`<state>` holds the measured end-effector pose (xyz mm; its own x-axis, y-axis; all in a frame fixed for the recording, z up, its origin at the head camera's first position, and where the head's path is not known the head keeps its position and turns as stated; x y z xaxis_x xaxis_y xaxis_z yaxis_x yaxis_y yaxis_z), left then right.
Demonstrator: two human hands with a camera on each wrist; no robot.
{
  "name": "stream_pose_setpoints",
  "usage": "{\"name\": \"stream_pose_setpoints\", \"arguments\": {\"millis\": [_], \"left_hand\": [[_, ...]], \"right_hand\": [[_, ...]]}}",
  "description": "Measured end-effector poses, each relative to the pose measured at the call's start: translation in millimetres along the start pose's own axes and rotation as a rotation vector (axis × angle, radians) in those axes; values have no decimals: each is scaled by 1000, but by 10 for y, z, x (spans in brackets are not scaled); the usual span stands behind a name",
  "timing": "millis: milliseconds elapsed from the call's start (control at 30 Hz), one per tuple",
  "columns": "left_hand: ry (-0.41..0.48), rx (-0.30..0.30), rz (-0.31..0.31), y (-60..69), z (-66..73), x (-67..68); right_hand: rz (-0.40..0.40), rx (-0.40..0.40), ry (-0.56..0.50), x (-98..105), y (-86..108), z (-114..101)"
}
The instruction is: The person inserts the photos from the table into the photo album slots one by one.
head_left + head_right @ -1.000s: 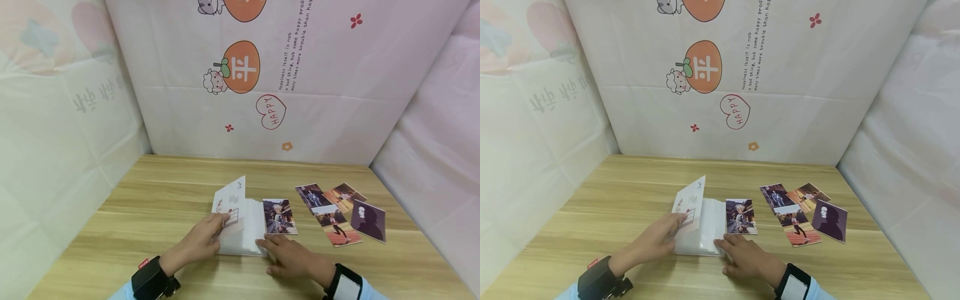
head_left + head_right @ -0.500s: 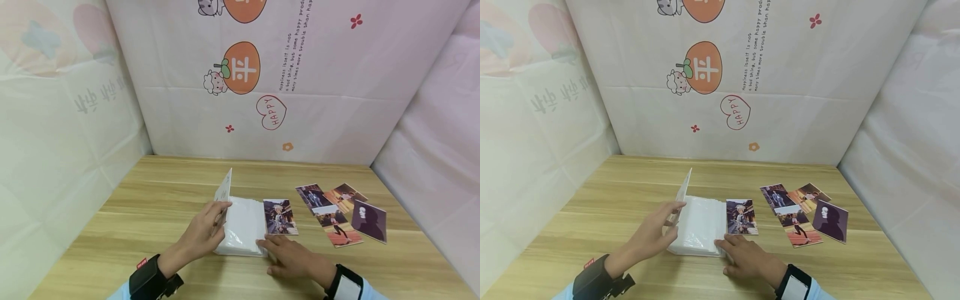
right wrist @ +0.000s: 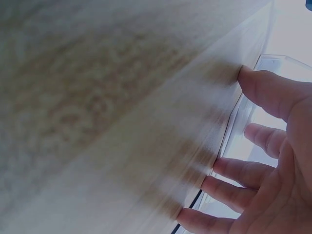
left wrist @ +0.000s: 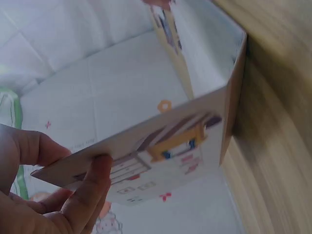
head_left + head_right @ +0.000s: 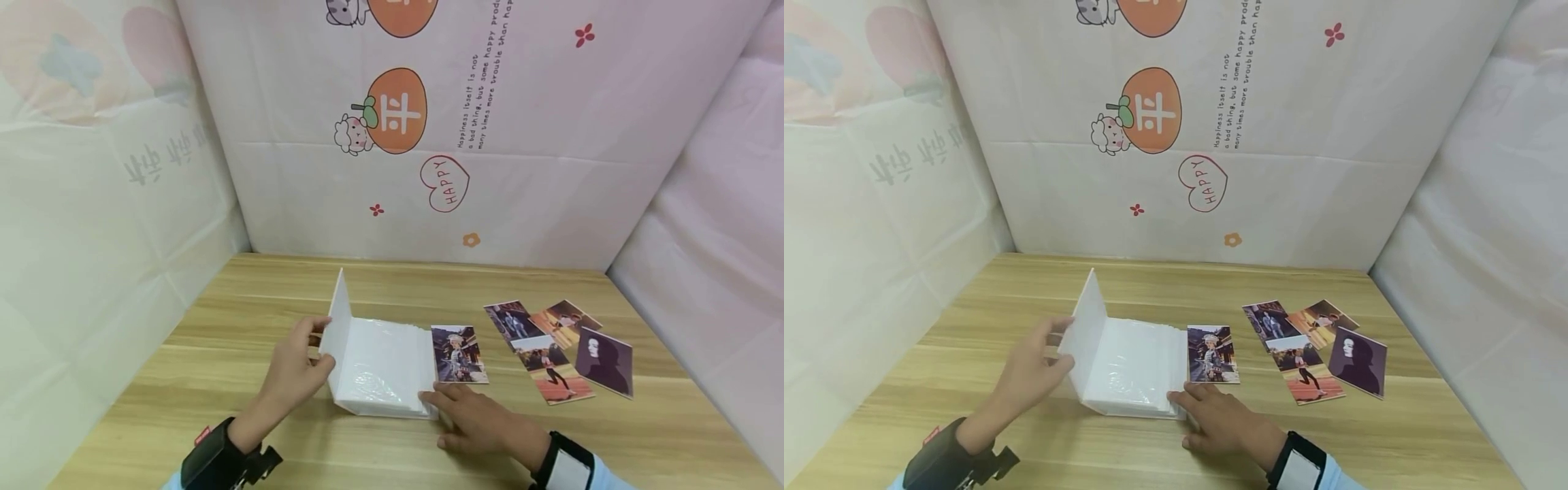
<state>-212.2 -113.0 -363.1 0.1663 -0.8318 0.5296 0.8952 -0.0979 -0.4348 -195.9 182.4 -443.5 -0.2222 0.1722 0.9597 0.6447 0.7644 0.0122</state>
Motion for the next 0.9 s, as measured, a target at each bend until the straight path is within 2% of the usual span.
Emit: {"name": "stream_pose_setpoints", "arguments": {"millis": [67, 167, 300, 400, 533, 700, 833, 900], "left_hand": [[-32, 98, -3, -31, -40, 100], [-52, 234, -52, -70, -118, 239], [-55, 336, -143, -101, -236, 391], [-89, 365, -185, -107, -320, 473], [-137, 394, -211, -109, -424, 515], [-285, 387, -247, -115, -543, 490], [-398, 392, -312, -102, -625, 436], [-419, 413, -351, -84, -672, 403]], "right_hand": [[5, 9, 4, 3, 1, -5], [6, 15, 7, 9, 1, -7], [-9, 15, 3, 13, 0, 2], [-19, 11, 0, 14, 1, 9], [-20, 7, 5, 19, 9, 11], [-11, 12, 10, 26, 29, 19], [-2, 2, 3, 30, 61, 40], [5, -2, 5, 28, 79, 54]]}}
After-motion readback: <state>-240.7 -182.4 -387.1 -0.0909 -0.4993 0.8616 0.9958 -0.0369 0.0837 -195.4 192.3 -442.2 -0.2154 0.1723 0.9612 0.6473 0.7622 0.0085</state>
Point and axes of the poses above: each hand's wrist, its own y-axis away from the middle knuckle, its own x-axis out of the back of the hand, z = x × y, the point moved 2 cm from there along -y, towards the middle knuckle, and after that the axes turned 5 degrees about x, right-handed, at the moved point
